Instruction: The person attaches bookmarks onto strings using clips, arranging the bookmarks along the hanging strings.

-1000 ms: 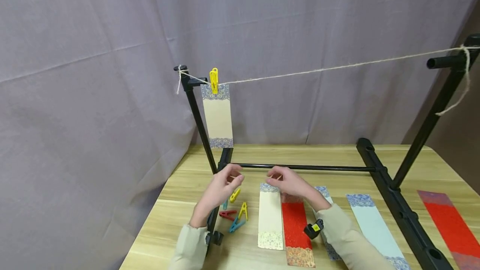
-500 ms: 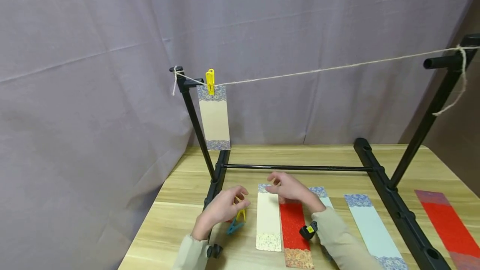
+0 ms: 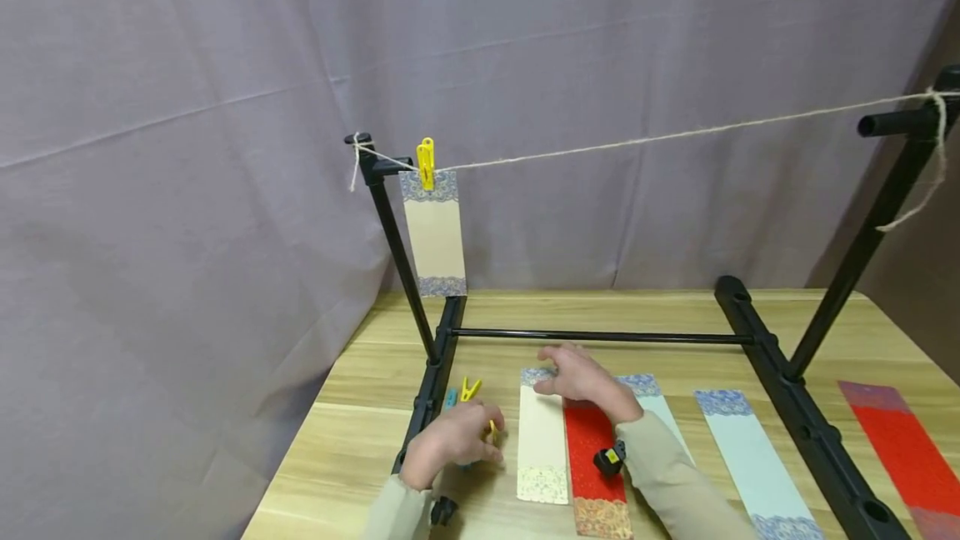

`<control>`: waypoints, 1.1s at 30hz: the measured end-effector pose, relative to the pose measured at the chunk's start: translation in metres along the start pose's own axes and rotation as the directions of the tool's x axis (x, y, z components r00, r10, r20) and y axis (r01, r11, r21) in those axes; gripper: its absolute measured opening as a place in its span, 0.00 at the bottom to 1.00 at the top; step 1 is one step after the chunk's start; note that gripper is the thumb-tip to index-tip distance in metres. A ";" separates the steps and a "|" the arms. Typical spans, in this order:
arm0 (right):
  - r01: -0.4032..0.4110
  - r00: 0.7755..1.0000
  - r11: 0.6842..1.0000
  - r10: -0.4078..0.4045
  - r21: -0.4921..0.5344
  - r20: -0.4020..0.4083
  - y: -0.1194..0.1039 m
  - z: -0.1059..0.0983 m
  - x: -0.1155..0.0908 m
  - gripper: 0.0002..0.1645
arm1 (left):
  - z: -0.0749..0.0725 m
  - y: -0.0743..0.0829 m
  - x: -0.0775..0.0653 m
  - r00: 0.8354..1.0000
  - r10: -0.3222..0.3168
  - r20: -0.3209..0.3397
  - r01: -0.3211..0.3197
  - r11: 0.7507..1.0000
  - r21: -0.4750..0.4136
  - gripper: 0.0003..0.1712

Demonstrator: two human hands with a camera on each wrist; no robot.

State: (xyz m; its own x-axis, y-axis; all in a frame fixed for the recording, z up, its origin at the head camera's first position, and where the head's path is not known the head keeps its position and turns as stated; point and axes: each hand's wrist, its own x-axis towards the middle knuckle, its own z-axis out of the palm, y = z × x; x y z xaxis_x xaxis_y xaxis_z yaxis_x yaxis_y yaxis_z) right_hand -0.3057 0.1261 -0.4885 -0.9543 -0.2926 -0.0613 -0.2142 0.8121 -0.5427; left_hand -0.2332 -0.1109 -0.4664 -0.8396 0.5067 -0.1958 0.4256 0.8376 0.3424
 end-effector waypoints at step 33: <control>0.057 0.998 0.996 -0.058 -0.073 -0.007 0.018 0.009 0.007 0.30 | -0.007 0.014 0.016 1.000 0.005 0.030 -0.008 0.994 0.109 0.06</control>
State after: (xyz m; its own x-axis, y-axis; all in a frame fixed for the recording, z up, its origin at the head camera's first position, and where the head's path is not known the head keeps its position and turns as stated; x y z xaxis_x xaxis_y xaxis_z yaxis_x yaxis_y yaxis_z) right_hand -0.3142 0.1339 -0.5062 -0.9417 -0.3355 -0.0242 -0.2830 0.8290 -0.4823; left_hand -0.2426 -0.0920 -0.4585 -0.8269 0.5169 -0.2214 0.4670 0.8506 0.2418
